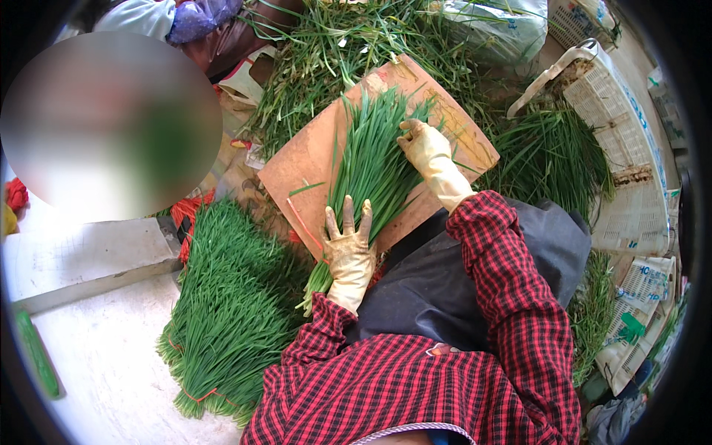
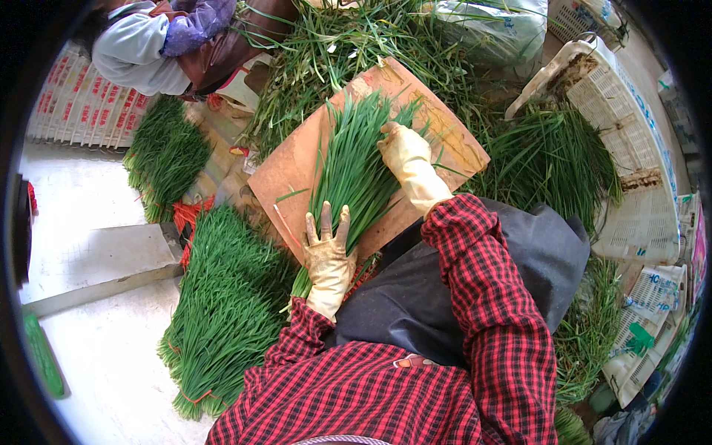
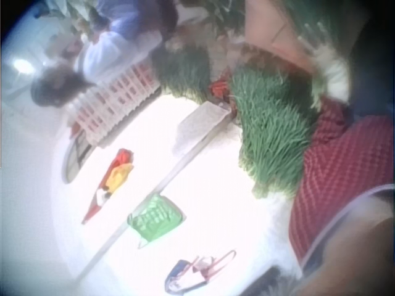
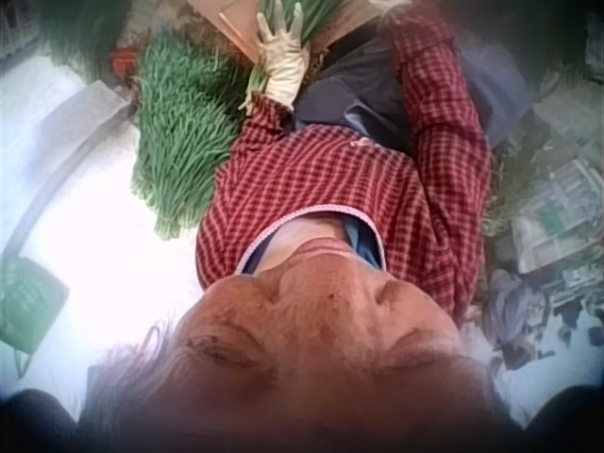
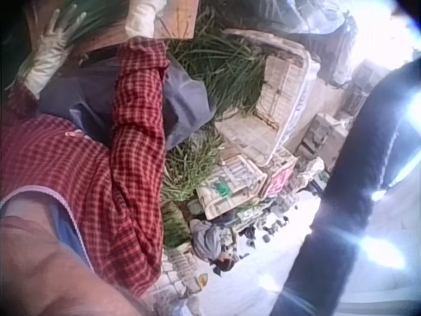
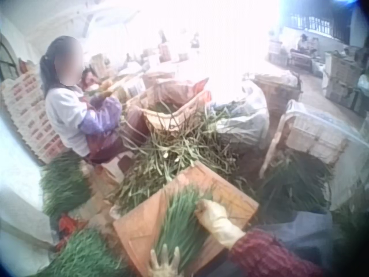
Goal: The person assembles a bundle of green onions, secures it with a red tie, and then gathers and cleans more individual green onions from a crate.
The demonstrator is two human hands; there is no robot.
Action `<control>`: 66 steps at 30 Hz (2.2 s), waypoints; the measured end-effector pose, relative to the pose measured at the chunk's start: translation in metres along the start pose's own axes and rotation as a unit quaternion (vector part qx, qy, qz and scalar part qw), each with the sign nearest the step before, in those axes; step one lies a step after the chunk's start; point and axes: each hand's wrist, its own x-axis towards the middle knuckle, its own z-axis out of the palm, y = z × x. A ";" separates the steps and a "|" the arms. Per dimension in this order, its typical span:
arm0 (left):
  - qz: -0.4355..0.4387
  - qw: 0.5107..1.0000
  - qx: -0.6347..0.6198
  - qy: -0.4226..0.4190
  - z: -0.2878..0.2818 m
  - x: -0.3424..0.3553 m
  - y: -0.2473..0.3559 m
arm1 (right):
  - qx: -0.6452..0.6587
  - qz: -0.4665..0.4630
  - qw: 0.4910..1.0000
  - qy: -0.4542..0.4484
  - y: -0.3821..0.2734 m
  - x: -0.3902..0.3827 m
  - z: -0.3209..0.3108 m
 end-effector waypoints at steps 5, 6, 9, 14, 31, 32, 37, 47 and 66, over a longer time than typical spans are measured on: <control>0.004 1.000 0.012 0.004 0.003 0.001 0.001 | -0.099 0.004 0.995 0.007 -0.019 -0.005 -0.008; 0.005 1.000 0.015 0.002 0.002 0.000 0.000 | -0.103 0.013 0.994 0.024 -0.020 -0.005 -0.007; 0.000 1.000 0.023 -0.011 -0.001 0.000 0.001 | -0.095 -0.057 0.992 0.058 -0.023 -0.007 -0.002; 0.007 1.000 0.017 -0.003 0.000 0.001 0.002 | -0.134 -0.006 0.991 0.000 -0.009 0.002 0.008; 0.004 1.000 0.021 0.012 0.002 -0.001 0.002 | -0.200 -0.187 0.962 -0.001 -0.012 0.003 0.009; 0.004 1.000 0.020 0.010 0.002 -0.001 0.002 | -0.214 -0.192 0.958 -0.011 -0.012 0.003 0.008; 0.007 1.000 0.021 0.010 0.003 -0.001 0.001 | -0.262 -0.197 0.944 -0.048 -0.015 0.007 0.006; 0.003 1.000 0.009 -0.007 -0.003 -0.001 0.002 | 0.195 0.115 0.954 0.196 0.011 0.037 -0.044; 0.061 0.995 0.077 -0.010 0.012 -0.002 0.000 | 0.185 0.180 0.964 -0.063 -0.003 0.016 -0.044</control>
